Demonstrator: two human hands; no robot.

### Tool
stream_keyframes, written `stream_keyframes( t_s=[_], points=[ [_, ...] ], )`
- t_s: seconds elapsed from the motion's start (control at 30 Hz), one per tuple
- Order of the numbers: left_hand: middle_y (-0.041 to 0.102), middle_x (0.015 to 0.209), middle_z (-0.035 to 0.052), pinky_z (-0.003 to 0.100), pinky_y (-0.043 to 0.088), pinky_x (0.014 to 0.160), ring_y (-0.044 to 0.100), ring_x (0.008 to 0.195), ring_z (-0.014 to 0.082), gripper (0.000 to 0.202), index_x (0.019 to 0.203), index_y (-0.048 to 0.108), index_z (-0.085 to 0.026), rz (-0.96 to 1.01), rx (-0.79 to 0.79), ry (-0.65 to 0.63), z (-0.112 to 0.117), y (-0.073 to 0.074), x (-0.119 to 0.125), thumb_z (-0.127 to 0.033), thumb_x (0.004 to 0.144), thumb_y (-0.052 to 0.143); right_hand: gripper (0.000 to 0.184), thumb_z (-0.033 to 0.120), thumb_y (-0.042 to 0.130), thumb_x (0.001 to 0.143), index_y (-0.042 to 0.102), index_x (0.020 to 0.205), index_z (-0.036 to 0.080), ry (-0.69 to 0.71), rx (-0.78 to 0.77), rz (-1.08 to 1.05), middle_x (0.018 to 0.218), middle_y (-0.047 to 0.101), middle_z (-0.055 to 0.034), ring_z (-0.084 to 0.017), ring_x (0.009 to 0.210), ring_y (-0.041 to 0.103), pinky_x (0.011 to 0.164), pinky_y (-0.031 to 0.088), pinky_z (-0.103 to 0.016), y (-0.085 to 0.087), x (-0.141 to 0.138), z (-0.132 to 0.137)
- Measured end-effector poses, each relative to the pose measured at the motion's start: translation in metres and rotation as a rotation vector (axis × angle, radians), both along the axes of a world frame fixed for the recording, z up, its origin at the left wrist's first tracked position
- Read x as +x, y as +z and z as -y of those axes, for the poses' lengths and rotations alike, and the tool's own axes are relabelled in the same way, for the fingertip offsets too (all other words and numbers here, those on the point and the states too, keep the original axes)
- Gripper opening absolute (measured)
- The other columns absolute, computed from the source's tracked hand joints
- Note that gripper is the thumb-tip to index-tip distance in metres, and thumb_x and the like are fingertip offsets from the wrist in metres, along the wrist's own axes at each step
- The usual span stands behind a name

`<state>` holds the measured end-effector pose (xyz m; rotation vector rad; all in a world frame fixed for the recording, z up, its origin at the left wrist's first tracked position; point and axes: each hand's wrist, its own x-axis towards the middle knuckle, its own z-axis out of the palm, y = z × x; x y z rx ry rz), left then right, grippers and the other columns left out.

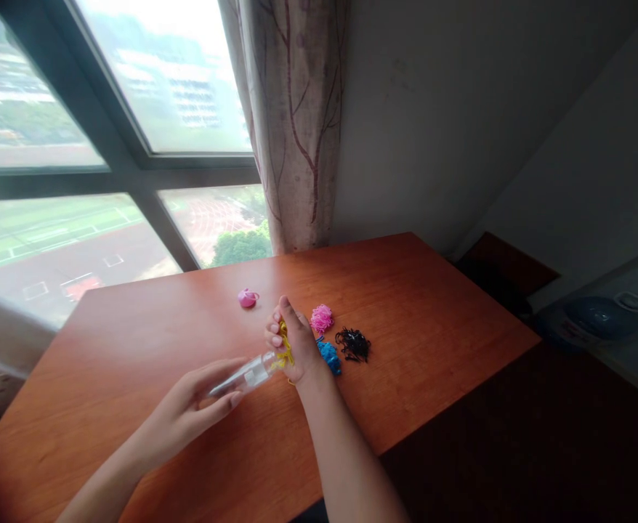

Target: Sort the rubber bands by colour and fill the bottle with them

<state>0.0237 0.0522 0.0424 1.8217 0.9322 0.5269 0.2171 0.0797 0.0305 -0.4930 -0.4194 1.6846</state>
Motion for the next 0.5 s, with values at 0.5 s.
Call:
stream_keyframes(
  t_s=[0.5],
  points=[
    [0.068,0.126,0.0107,0.040,0.050,0.100,0.065,0.108,0.0280,0.049,0.134,0.059,-0.016,0.147,-0.147,0.077,0.007,0.000,0.019,-0.039,0.090,0.059,0.044,0.052,0.076,0.077,0.046,0.067,0.020,-0.451,0.003,0.090,0.061,0.050,0.0075,-0.004,0.044,0.040,0.040,0.029,-0.015,-0.003,-0.016,-0.006]
  ],
)
